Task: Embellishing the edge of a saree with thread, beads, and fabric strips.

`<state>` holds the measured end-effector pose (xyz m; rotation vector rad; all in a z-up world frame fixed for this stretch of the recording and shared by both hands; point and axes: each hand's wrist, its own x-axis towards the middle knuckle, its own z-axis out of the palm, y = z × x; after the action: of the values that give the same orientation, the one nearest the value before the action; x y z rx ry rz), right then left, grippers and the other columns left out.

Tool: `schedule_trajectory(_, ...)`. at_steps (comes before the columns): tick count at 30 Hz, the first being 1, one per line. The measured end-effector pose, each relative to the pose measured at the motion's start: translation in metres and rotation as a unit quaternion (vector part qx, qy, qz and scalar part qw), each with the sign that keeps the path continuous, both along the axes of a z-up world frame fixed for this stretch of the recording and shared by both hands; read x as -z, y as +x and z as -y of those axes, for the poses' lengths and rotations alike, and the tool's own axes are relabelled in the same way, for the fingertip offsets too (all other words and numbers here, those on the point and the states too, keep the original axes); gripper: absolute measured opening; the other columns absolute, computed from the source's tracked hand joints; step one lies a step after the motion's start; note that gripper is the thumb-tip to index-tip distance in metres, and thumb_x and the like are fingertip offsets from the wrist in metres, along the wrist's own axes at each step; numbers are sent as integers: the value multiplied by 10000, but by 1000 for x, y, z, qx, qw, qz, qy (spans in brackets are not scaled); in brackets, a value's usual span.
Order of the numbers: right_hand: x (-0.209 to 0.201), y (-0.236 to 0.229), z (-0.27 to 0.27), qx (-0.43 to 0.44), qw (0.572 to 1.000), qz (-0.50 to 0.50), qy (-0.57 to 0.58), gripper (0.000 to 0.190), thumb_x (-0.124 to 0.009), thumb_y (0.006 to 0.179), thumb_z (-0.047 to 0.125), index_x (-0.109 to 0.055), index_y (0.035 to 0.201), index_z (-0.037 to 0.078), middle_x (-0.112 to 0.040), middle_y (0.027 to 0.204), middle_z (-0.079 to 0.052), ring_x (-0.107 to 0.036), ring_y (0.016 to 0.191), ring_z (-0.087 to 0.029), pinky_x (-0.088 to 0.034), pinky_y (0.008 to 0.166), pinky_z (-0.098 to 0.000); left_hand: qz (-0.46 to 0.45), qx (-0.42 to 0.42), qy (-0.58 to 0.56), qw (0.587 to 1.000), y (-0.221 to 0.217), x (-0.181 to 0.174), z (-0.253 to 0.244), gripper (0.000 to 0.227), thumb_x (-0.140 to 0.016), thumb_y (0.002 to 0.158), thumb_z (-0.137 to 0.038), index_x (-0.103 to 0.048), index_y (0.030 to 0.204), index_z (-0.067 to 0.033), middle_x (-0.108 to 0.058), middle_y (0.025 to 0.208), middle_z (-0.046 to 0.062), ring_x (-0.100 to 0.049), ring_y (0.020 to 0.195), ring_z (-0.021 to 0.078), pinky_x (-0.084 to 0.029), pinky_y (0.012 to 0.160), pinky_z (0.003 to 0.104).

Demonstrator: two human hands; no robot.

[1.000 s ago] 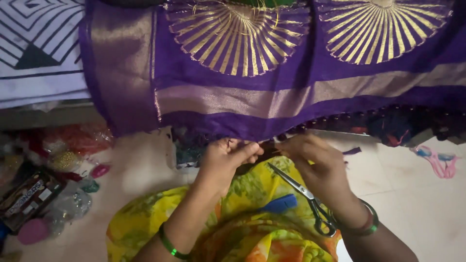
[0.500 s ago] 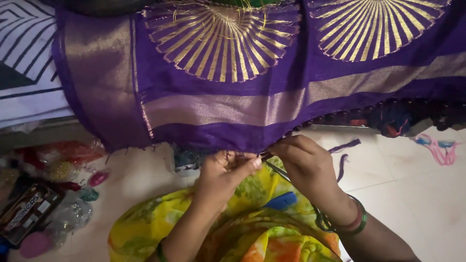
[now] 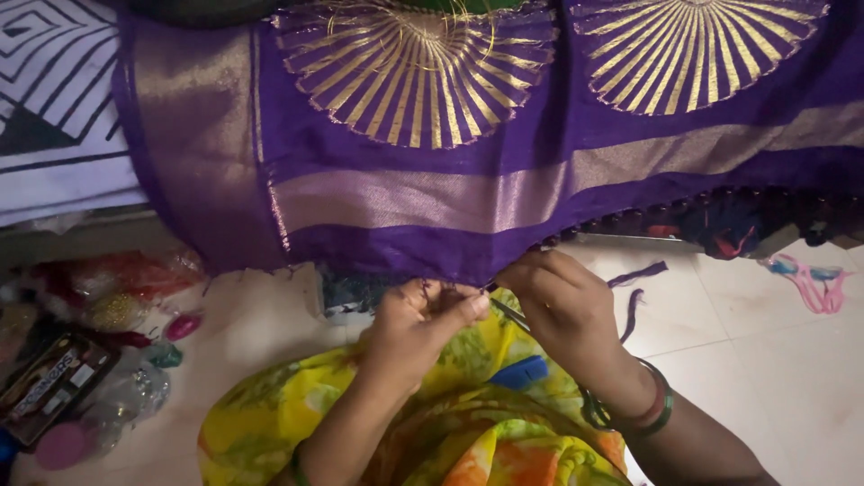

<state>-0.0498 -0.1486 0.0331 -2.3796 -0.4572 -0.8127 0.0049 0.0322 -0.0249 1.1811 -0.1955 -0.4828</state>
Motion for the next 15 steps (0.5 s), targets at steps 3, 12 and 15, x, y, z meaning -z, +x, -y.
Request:
schedule_trajectory(3,11,-4,-2,44,997,-23,58,210,-742,846,-65,-705,1027,36,-712,977,-72,-722,846,-229,-552,705,-328,25,1,-5,1000,-2,-7,0,77,-769,870,-33,-737,938,-15,-757,871,51,-700,792,112,-584,764,273)
schedule_trajectory(12,2,-14,-12,14,995,93,-21,303,-765,782,-82,-745,1048,62,-587,1023,-174,-639,940,-313,-564,775,-359,113,-35,124,985,-6,-27,2,62,-763,824,-31,-724,871,-21,-760,811,28,-687,718,87,-562,692,259)
schedule_trajectory(15,-18,-13,-18,-85,988,117,50,270,-753,844,-102,-650,1074,-5,-659,1096,-134,-718,1114,-340,-621,981,-389,121,-22,96,988,-4,-20,8,51,-753,831,-47,-729,875,-35,-769,829,14,-710,739,88,-574,716,252)
